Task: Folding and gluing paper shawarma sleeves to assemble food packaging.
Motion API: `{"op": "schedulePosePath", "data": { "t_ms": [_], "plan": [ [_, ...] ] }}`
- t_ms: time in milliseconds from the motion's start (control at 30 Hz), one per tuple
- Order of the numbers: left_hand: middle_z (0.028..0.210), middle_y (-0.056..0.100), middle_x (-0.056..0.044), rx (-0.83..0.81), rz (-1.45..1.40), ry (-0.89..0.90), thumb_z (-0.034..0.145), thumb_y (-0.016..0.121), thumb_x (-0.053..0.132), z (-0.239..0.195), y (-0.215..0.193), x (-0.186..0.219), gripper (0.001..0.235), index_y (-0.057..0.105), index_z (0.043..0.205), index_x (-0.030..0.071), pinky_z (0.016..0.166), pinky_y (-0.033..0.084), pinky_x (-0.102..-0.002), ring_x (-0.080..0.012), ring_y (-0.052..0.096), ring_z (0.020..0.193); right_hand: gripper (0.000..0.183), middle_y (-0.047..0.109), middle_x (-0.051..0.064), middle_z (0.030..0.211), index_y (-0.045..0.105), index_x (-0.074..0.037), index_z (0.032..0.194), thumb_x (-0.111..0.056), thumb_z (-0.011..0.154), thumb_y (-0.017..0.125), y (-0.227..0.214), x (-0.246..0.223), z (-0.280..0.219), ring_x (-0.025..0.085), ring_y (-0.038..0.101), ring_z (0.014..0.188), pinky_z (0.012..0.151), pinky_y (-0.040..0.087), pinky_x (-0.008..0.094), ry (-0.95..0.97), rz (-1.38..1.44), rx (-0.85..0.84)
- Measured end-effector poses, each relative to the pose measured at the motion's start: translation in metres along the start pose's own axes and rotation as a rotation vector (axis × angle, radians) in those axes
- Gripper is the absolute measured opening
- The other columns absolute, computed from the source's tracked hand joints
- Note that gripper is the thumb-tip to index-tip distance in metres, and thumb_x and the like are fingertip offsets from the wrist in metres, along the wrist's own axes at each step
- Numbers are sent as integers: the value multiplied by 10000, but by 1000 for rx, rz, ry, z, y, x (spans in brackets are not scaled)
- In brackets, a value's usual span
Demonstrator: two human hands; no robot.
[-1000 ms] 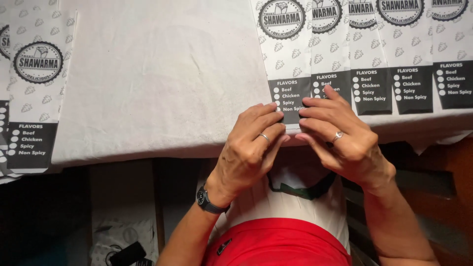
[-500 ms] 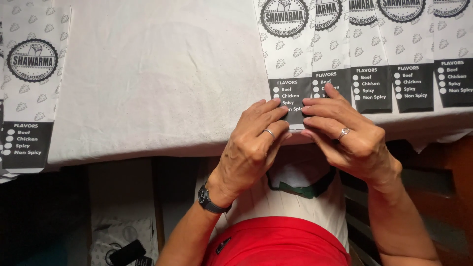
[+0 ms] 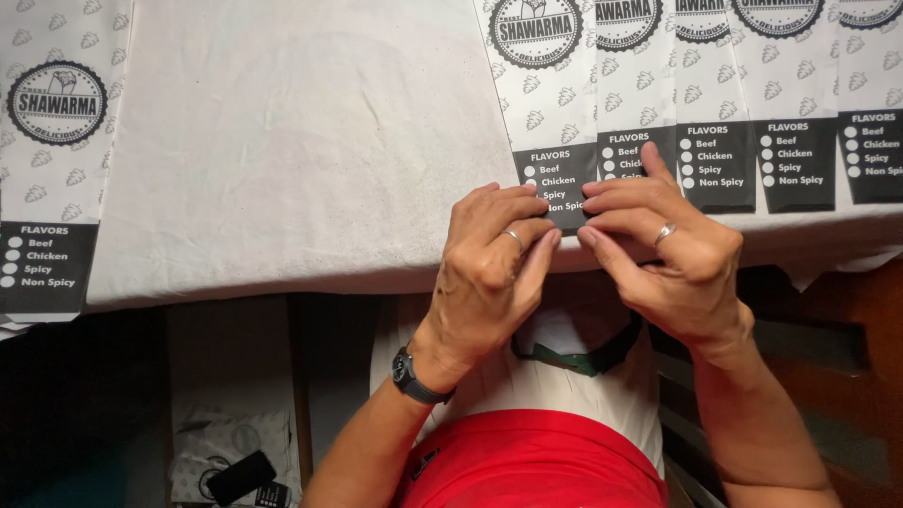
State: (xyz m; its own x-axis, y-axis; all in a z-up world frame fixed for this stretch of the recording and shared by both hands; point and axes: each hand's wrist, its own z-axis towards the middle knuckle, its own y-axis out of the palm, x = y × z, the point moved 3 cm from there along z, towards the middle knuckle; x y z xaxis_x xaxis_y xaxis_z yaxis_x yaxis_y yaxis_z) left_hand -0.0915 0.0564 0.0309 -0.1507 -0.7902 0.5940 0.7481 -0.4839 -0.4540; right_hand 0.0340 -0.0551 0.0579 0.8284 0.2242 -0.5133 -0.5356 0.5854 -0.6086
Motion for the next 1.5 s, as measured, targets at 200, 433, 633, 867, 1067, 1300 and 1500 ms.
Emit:
{"op": "schedulePosePath", "data": {
  "t_ms": [200,433,633,867,1067,1300,1500],
  "plan": [
    [1007,700,-118,53,-36,-178,894,690,-62,-1,2,-6,99,668,975,-10,997,486,-426,-315,681,1076,129,718,222,1038,678,57,929,159,913,755,-3,-4,4,306,709,1027,1327,314,565,191,60,14],
    [1230,657,-134,16,57,-176,885,518,-173,-26,-50,-43,402,641,1206,34,1099,455,-442,-333,622,1204,170,714,222,1113,734,67,1043,207,948,750,2,-5,-2,309,703,1055,1377,313,605,148,-37,-32],
    [1453,461,-236,29,1015,-540,1047,581,199,-54,-238,-105,421,586,1373,-67,1131,234,-527,-398,329,1353,312,644,195,1189,719,35,1191,206,939,654,5,4,-12,314,643,1146,1378,232,665,81,-93,-115],
    [1428,585,-300,-213,1185,-544,1115,474,537,-49,-165,-66,684,657,1381,-66,1080,406,-519,-422,501,1305,282,661,217,1259,669,94,1205,205,947,637,10,-3,-8,417,621,1225,1303,295,658,-28,-191,-153],
    [1264,531,-237,-330,598,-246,981,590,57,6,-78,-35,396,589,1363,-48,863,508,-490,-378,490,1102,296,618,245,1284,618,95,1232,196,956,586,11,-7,-5,412,594,1232,1286,313,656,-12,-191,-177],
    [1133,514,-169,-141,627,-158,973,758,197,17,-33,-48,456,614,1335,-41,730,490,-436,-323,486,983,307,607,245,1292,607,97,1249,191,958,576,14,-5,-9,445,572,1268,1276,302,676,-24,-203,-164],
    [1179,556,-172,-87,695,-193,977,769,274,21,-25,-41,481,585,1334,9,751,501,-445,-321,517,1015,282,611,251,1299,631,108,1241,189,973,591,14,-8,-8,463,577,1275,1260,340,686,-40,-200,-131]
  ]
}}
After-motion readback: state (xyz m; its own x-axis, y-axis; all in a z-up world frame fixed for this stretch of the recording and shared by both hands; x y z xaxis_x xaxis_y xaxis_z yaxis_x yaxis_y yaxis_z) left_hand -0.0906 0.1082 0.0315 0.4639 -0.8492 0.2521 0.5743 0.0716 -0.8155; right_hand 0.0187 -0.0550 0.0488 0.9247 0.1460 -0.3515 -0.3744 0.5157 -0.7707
